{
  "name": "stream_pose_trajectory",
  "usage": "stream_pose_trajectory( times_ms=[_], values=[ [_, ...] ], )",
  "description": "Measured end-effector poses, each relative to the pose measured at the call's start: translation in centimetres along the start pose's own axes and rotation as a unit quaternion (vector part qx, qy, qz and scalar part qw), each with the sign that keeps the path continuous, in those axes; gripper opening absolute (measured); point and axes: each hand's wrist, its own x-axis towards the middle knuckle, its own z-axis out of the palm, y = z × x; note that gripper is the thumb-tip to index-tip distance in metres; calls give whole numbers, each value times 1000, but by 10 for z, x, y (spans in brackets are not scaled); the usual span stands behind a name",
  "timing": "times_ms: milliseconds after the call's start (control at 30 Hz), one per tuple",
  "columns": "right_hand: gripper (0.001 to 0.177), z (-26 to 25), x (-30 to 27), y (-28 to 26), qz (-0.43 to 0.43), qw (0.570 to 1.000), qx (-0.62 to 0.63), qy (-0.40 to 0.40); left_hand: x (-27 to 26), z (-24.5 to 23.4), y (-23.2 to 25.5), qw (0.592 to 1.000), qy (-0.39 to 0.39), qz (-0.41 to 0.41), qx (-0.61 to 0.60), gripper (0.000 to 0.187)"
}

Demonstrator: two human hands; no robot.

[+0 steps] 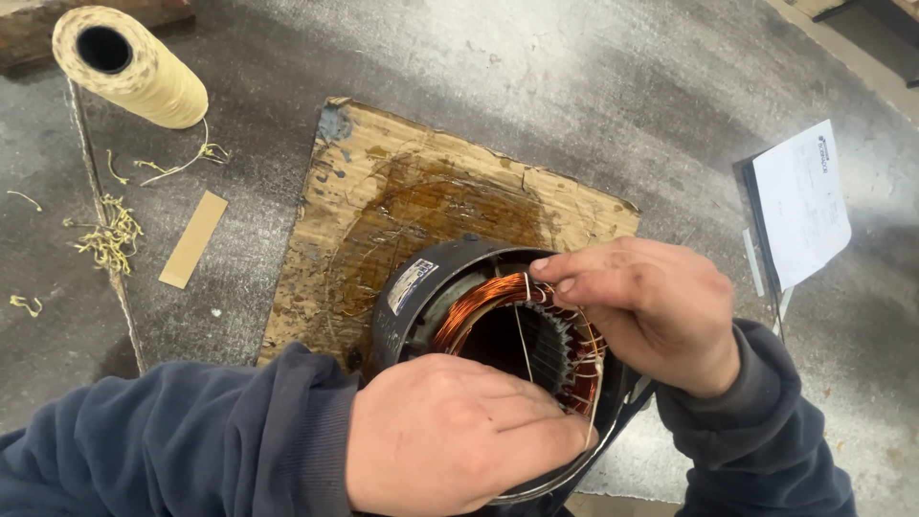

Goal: The person secures copper windings on a motor stator by hand using a thin string. They wrap the string around the windings, tie knots, and trim excess string with scissors. The work is performed on a workbench in a workshop setting.

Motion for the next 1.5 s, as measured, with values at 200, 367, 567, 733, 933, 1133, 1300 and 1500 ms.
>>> stream_pose_trajectory(
  times_ms=[200, 367, 567, 733, 933, 1133, 1300, 1500],
  values=[
    [15, 6, -2, 6, 35, 999, 34, 1, 2, -2, 1, 999, 2, -24, -27, 32],
    [15, 15, -4, 9, 79, 995, 62, 24, 13, -14, 4, 997, -9, -65, -50, 39],
    [16, 15, 9, 12, 81, 996, 43, 12, 32, -43, 8, 997, 35, -57, -49, 30],
    [18, 10, 21, 5, 117, 991, 68, -8, 40, -53, 8, 996, 70, -27, 48, 27],
    [15, 5, 26, 0, 120, 992, 25, -15, 36, -53, 1, 993, 68, -59, 82, 28],
    [12, 5, 29, 2, 139, 990, 16, -31, 30, -47, -6, 987, 83, -105, 84, 27],
    [18, 2, 27, 6, 47, 998, -11, -45, 32, -47, -7, 985, 94, -127, 64, 26],
    [16, 0, 22, 0, 38, 997, -58, 31, 28, -42, -11, 973, 111, -198, -38, 24]
  ],
)
